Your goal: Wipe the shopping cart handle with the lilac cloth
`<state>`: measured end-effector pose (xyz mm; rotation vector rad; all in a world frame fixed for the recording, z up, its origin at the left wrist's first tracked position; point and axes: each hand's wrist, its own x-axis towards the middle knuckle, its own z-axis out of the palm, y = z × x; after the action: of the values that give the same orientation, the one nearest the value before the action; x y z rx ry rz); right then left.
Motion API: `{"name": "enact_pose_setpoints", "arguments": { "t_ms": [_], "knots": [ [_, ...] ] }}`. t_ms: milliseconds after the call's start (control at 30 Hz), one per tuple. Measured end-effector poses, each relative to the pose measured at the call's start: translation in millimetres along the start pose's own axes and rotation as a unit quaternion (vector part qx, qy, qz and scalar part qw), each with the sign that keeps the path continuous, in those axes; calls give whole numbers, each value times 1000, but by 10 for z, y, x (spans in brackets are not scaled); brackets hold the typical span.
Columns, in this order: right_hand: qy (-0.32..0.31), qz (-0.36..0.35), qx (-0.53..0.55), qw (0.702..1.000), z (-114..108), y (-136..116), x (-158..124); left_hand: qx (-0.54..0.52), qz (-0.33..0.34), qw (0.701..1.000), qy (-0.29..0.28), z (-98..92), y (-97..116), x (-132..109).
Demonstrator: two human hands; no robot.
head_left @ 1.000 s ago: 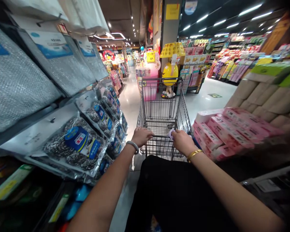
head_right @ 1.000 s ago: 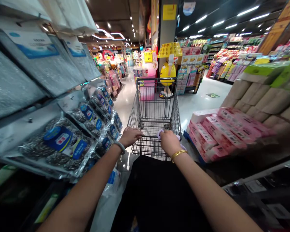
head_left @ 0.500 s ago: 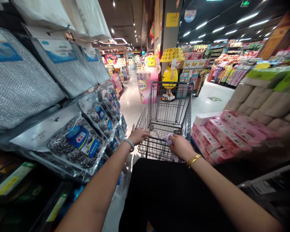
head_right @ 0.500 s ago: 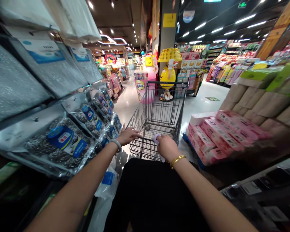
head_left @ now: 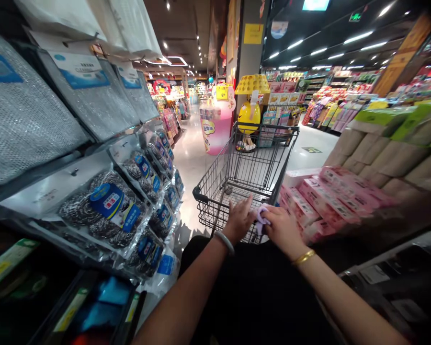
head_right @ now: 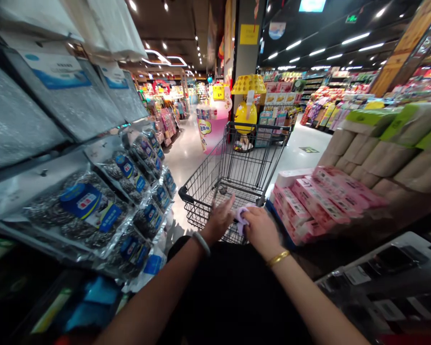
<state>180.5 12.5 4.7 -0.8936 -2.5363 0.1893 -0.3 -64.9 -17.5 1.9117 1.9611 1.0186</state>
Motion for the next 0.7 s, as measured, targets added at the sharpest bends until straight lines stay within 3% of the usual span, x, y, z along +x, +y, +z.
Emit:
{"name": "enact_pose_setpoints", "arguments": {
  "t_ms": [133, 267, 467, 600, 700],
  "knots": [
    [-29, -30, 25, 999, 16, 6, -52, 38, -2, 999, -5, 240, 107, -58],
    [-37, 11, 6, 999, -65, 59, 19, 41, -4, 999, -10, 185, 56, -85],
    [-32, -35, 34, 998, -4, 69, -120, 34, 28, 999, -15, 113, -22, -135],
    [3, 28, 15, 999, -12, 138, -103, 31, 14, 999, -17, 106, -13, -133],
    [5, -17, 46, 999, 32, 108, -110, 40, 13, 999, -16, 105, -10, -131]
  ]
}}
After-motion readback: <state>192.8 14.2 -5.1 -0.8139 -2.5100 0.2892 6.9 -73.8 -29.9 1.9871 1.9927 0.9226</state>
